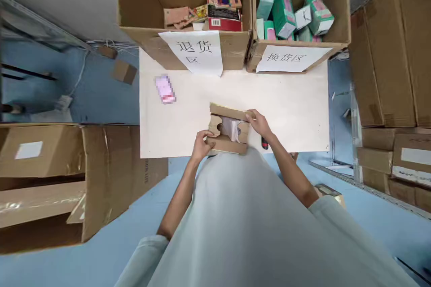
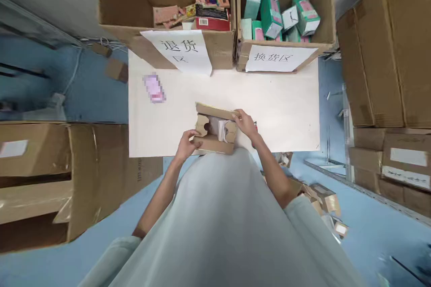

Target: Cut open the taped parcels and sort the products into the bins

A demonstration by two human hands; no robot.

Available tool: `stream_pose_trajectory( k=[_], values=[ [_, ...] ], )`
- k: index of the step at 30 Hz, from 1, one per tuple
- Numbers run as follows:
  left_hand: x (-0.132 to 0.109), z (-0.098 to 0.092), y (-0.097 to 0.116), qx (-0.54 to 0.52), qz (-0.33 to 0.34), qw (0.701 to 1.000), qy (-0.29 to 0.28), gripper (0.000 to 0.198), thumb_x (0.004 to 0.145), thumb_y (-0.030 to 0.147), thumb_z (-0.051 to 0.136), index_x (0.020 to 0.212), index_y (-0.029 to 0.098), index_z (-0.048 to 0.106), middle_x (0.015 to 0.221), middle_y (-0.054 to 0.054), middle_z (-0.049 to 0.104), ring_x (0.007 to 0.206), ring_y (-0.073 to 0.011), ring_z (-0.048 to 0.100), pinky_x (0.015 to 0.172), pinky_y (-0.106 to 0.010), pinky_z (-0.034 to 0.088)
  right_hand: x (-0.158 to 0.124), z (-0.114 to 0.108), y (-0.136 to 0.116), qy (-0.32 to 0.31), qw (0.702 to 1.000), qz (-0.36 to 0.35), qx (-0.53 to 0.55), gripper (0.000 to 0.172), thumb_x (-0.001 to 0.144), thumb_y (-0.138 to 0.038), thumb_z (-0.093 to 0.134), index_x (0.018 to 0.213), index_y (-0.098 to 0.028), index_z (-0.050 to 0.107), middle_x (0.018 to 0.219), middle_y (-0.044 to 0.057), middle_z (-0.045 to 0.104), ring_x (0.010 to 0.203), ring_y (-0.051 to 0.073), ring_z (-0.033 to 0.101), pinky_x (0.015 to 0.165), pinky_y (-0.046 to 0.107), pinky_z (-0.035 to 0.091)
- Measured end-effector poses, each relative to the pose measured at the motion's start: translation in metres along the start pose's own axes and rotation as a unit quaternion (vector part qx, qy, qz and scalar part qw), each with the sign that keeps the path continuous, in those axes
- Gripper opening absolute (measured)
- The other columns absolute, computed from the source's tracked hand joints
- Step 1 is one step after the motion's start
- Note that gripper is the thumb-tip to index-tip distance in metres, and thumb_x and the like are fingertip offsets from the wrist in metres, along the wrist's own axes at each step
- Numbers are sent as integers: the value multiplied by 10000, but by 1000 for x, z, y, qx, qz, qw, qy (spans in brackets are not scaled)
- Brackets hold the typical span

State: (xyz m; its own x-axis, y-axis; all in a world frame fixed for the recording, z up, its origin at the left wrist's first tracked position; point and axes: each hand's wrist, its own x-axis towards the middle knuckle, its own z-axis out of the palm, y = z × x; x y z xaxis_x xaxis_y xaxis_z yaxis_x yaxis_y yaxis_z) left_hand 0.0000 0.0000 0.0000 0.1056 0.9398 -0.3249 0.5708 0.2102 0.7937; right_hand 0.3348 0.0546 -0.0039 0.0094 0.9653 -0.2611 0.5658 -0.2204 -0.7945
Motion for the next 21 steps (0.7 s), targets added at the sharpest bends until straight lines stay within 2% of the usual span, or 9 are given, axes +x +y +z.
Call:
stream_pose_trajectory(
  k=[4,7,10,12,14,17,19,21],
  values=[
    [-5,0,10,77,13,996,41,350,808,25,762,1106,203,717,1261,-122,666,1273,-334,659,1176,-510,547,12,17,-3,34,994,99,-16,655,1041,-552,610,1536,-123,641,1048,128,855,1033,338,786,983,446,605],
    [-8,3,24,162,59,985,26,441,875,15,674,1269,194,761,1298,-148,675,1263,-350,656,1146,-511,554,13,27,-4,59,990,130,-13,712,1060,-536,581,1625,-103,555,954,84,816,980,324,771,974,436,588],
    [-7,6,39,197,75,977,-15,500,912,14,617,1363,167,768,1288,-158,723,1246,-341,683,1145,-475,554,9,31,-3,66,990,122,-2,654,1077,-528,564,1611,-151,559,967,70,799,993,315,760,968,422,573],
    [-3,9,49,219,53,974,-22,418,972,102,643,1361,152,787,1271,-166,747,1236,-342,704,1140,-454,553,7,32,-2,64,990,124,5,588,1088,-542,557,1554,-185,587,995,74,801,1008,315,758,965,420,567],
    [4,12,59,247,25,968,-33,337,1057,269,657,1331,154,816,1220,-166,771,1188,-343,730,1090,-437,566,6,33,0,62,989,131,9,532,1101,-552,546,1504,-208,598,1020,80,806,1013,316,756,968,423,563],
    [17,20,76,305,-4,950,-62,437,1118,511,625,1247,164,858,1184,-177,803,1124,-347,761,993,-417,576,8,37,1,63,989,132,5,484,1120,-550,517,1473,-227,591,1076,97,814,1030,321,754,977,435,561],
    [27,27,87,349,-20,934,-79,486,1124,561,613,1175,156,876,1202,-204,814,1134,-361,774,968,-411,573,9,39,1,64,989,133,0,470,1126,-535,499,1472,-229,585,1136,115,819,1054,328,751,984,445,563],
    [34,36,99,379,-39,919,-99,473,1126,534,619,1121,140,881,1230,-234,816,1164,-376,781,972,-409,571,10,41,1,64,988,138,-1,461,1128,-522,493,1472,-231,589,1164,124,823,1070,335,750,988,451,568]
  ],
)
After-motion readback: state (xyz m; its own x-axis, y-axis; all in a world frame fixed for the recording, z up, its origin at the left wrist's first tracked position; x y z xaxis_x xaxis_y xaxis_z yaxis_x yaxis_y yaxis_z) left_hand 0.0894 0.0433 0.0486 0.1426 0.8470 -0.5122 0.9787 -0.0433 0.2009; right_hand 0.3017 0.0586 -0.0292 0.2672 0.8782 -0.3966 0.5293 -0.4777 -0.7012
